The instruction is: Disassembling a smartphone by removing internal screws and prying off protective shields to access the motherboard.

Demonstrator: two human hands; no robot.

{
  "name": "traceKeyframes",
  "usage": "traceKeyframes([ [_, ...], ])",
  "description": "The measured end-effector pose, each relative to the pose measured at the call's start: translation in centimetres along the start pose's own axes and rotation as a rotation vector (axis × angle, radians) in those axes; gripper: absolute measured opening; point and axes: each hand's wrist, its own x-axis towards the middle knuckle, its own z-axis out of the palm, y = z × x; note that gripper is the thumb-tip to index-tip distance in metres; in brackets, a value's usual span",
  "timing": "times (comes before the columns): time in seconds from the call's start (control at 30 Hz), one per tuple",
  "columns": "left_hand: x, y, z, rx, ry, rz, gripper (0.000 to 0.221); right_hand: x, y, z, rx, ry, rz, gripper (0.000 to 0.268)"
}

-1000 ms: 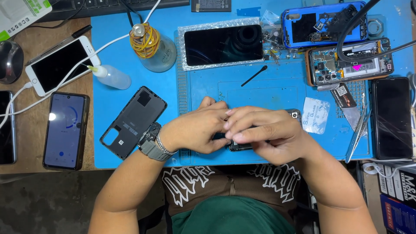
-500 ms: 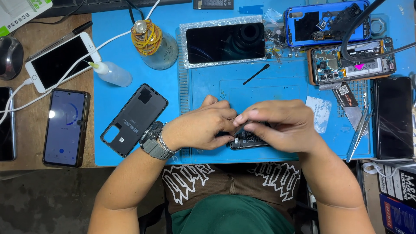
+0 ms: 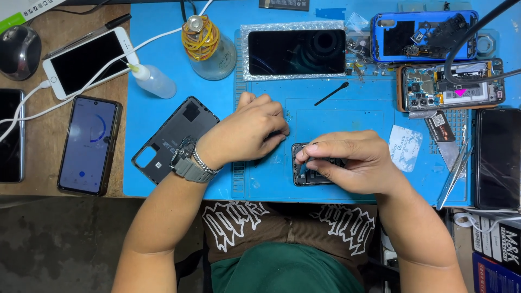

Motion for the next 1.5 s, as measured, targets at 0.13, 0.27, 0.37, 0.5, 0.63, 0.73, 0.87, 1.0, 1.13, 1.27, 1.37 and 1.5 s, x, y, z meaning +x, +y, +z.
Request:
traceKeyframes([
  [0.13,0.3,0.0,0.2,-0.009,0.002,0.000,0.008,0.2,-0.2,-0.1,0.032,-0.044,-0.001,0.034],
  [0.27,0.4,0.3,0.3,0.000,0.016,-0.005,0.008,0.7,-0.8,0.5,0.132,-0.085,-0.027,0.032],
  [0.37,0.5,0.3,0.4,-0.014,0.035,0.000,0.009,1.2,-0.8,0.7,0.203,-0.267,-0.108,0.030],
  [0.5,0.2,0.5,0.0,-0.091,0.042,0.072,0.003,0.4,-0.6,0.5,0.164,-0.247,-0.085,0.024],
  [0.63,0.0,1.2,0.7,-0.280,-0.066,0.206,0.011,0.9,-1.0,-0.4,0.167,-0.263,-0.152,0.032],
  [0.73,0.2,2.2,1.5,-0.335,-0.154,0.272,0.014,0.6,-0.3,-0.6,0.095,-0.181,-0.158,0.023],
  [0.87,0.6,2.6,1.3,-0.328,-0.228,0.273,0.010,0.7,-0.7,-0.3,0.147,-0.239,-0.168,0.031],
  [1.0,0.3,2.1,2.1,-0.267,-0.250,0.266,0.013,0.5,-0.7,-0.2,0.119,-0.188,-0.146,0.030],
  [1.13,0.2,1.9,2.7,-0.281,-0.242,0.255,0.015,1.0,-1.4,0.2,0.140,-0.162,-0.159,0.032],
  [1.27,0.3,2.6,1.8,-0.290,-0.244,0.238,0.011,0.5,-1.2,0.2,0.125,-0.136,-0.118,0.029],
  [1.37,0.3,2.2,2.6,-0.316,-0.228,0.234,0.013,0.9,-1.4,0.3,0.117,-0.136,-0.122,0.034],
  [1.5,0.5,2.3,2.1,-0.273,-0.227,0.247,0.011,0.5,-1.0,-0.1,0.075,-0.102,-0.130,0.032],
])
